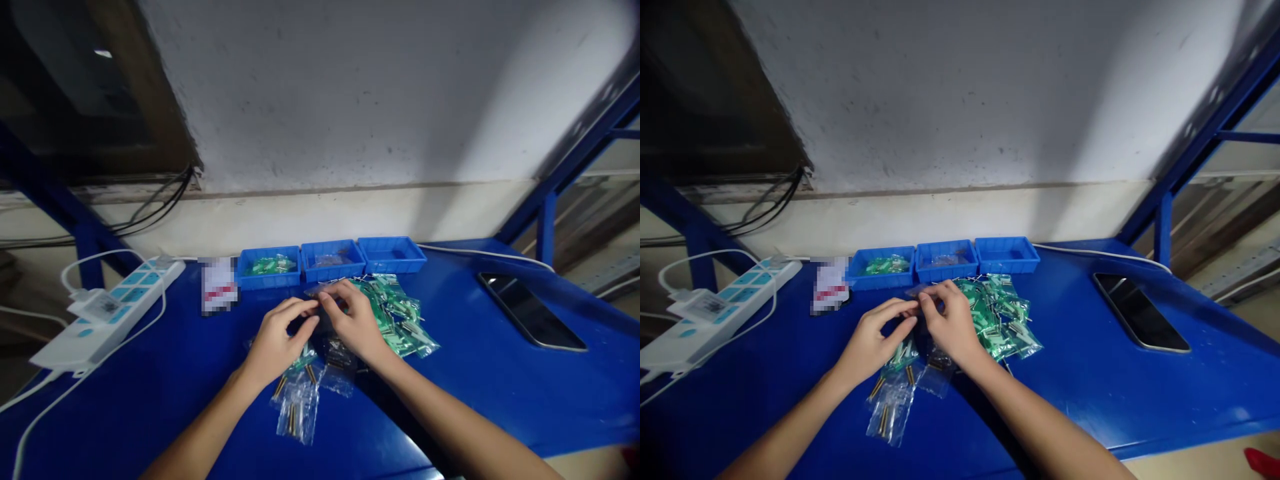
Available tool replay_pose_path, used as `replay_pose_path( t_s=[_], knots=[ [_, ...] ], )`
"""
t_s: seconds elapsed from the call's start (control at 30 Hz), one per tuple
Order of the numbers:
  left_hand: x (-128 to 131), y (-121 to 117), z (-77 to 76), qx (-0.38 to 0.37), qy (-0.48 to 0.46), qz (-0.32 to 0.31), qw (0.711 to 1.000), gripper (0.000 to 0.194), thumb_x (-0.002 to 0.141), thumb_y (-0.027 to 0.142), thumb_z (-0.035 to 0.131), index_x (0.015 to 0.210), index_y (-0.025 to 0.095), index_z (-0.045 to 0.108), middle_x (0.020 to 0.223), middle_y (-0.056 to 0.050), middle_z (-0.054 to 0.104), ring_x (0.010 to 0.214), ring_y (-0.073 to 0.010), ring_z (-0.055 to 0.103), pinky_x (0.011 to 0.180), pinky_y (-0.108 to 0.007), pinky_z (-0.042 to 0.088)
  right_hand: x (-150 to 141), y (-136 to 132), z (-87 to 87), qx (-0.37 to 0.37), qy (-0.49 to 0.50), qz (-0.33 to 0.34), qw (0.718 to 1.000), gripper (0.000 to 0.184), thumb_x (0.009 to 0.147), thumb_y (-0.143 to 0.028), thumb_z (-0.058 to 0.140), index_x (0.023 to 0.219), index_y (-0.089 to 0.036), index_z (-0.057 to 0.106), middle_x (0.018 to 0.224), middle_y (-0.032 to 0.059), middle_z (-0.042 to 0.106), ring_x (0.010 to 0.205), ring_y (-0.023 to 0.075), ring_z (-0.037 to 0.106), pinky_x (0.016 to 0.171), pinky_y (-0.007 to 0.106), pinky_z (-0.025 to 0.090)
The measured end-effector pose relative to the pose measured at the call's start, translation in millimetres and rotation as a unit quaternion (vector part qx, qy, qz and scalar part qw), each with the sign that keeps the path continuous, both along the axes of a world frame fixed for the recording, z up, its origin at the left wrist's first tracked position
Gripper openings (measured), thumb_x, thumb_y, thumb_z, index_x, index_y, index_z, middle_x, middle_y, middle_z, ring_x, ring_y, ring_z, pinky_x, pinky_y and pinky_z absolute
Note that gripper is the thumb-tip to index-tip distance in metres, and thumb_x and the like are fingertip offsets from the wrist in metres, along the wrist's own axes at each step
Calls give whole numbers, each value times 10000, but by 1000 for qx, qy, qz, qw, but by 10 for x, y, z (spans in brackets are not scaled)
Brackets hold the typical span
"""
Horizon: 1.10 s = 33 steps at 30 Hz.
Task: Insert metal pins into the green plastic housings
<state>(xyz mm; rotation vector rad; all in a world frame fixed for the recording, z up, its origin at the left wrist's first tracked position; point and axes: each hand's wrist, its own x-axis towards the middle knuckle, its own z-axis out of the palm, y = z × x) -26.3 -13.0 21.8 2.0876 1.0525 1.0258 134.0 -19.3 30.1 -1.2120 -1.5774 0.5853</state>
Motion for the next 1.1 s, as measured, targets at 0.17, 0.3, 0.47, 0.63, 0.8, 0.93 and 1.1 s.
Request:
replay_pose_path(
  t_s=[0.17,0.3,0.47,0.63,0.8,0.93,1.1],
  knots=[
    [20,39,17,-271,-227,32,935,399,881,465,435,857,137,660,790,-64,628,746,-160,569,704,-283,445,-6,-34,-32,51,-8,32,998,207,857,-172,478,904,-206,677,868,53,571,827,169,556,711,311,469],
    [-5,79,-6,-318,-303,29,898,230,804,375,600,778,147,622,715,-8,579,679,-114,523,637,-222,410,-18,-67,-68,81,-36,100,991,232,802,-172,550,995,-236,660,1070,70,475,1012,187,508,897,374,434],
    [-53,108,-18,-162,-221,96,957,183,810,338,599,862,171,654,758,-14,612,689,-131,539,626,-234,414,-2,-52,11,-23,29,89,995,217,817,-373,562,825,-187,674,994,71,491,979,197,512,836,345,439],
    [-48,41,35,163,-12,95,982,121,820,255,599,900,222,683,852,-40,642,840,-193,570,779,-337,446,-7,20,51,-169,169,112,965,370,835,-472,483,668,-164,605,649,5,547,614,123,505,605,257,405],
    [-40,52,10,166,74,86,980,263,846,248,562,1106,248,600,1029,-56,596,1006,-209,536,869,-370,449,6,53,7,-99,180,40,978,161,754,-319,578,709,-166,603,648,0,586,573,114,503,553,242,397],
    [-81,154,-137,102,148,119,976,332,870,304,505,1189,222,543,1183,-79,557,1112,-242,493,947,-428,408,230,30,157,123,122,-136,975,122,820,-283,530,839,-191,609,718,16,592,609,130,516,561,268,411],
    [-85,207,-307,55,248,147,956,402,854,403,497,1202,210,552,1291,-118,528,1200,-336,429,925,-540,378,592,154,291,287,-79,-292,909,174,849,-241,490,986,-208,591,758,50,587,659,162,525,658,327,431]
  ],
)
